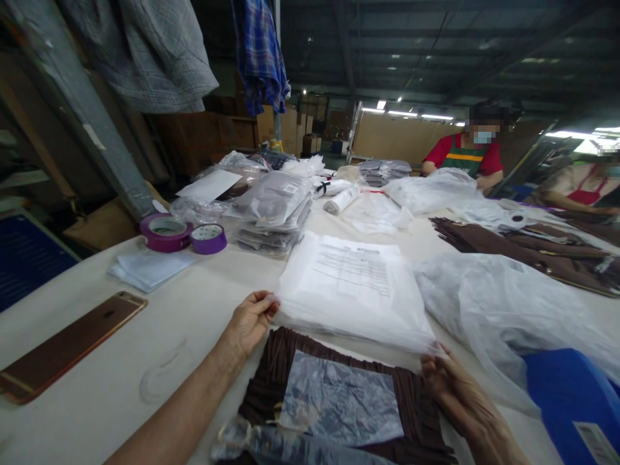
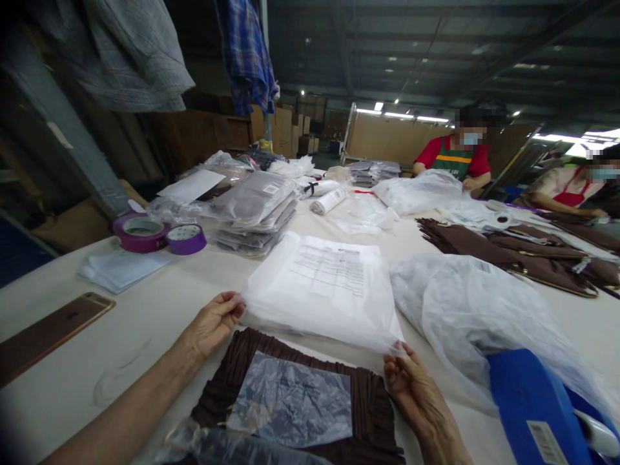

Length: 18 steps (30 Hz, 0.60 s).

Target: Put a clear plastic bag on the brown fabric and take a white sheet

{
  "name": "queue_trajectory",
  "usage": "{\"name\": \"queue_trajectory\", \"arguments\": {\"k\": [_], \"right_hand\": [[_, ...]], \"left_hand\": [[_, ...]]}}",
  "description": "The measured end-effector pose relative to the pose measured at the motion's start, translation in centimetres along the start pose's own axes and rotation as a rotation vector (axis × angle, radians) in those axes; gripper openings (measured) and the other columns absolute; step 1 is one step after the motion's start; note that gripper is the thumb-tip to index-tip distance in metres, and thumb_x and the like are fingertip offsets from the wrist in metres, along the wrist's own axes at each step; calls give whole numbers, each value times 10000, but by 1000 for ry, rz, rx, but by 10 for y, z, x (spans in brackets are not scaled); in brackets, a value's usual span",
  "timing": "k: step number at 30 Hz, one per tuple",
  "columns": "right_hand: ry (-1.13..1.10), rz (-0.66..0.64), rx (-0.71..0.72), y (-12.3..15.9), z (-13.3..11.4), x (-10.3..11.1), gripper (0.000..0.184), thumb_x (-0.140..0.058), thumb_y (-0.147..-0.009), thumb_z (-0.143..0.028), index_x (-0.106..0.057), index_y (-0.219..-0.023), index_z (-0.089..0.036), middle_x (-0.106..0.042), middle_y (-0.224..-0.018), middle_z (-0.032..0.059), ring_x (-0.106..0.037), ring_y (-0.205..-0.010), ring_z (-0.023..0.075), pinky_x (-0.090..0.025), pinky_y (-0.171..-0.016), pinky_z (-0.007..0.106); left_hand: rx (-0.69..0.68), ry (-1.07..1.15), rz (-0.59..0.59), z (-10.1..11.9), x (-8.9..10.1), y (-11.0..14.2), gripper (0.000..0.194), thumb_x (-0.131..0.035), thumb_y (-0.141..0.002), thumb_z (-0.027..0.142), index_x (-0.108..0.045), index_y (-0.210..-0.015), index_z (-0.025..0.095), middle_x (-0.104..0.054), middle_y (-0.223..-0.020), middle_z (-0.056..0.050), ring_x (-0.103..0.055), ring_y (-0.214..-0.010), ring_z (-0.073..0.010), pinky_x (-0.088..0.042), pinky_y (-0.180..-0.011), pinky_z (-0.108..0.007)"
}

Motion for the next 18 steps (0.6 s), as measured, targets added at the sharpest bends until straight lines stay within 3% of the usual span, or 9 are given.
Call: {"name": "queue_trajectory", "arguments": {"k": [5, 9, 13, 18], "right_hand": [[104, -6, 57, -4, 8, 10, 339, -792, -508, -340, -569, -732, -216, -586, -649, -47, -541, -519, 82, -491, -474, 178], [526, 21, 188, 4, 13, 15, 402, -682, -623, -567, -601, -811, -221, -570, -607, -51, -538, -569, 98, -436, -492, 161], [913, 54, 276, 15, 12, 19, 515, -530, -665, -697, -626, -905, -251, -655, -810, -43, -601, -831, 143, -453, -706, 167], [1091, 164, 264, 25, 19, 32, 552, -455, -687, -716, -641, -978, -286, -693, -939, -42, -628, -931, 194, -469, -776, 207]], "left_hand": [[-96, -207, -102, -2, 4, 4, 302, -740, -544, 297, -531, -720, 167, -551, -635, 40, -551, -538, -101, -494, -539, -236], [-189, -441, -151, -8, 6, 11, 265, -701, -598, 375, -566, -698, 170, -538, -563, 56, -514, -483, -101, -422, -491, -218], [-311, -651, -158, -8, 9, 21, 189, -614, -691, 384, -622, -679, 196, -564, -584, 40, -521, -573, -120, -404, -581, -231], [-436, -812, -121, -10, 14, 32, 187, -544, -742, 380, -628, -738, 214, -632, -694, 9, -578, -669, -153, -439, -676, -254]]}}
Point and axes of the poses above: each hand's wrist, its own y-axis away from the middle knuckle, its own x-axis out of the back of the hand, z = x × y, the point moved 3 cm from there along -y, towards the middle knuckle
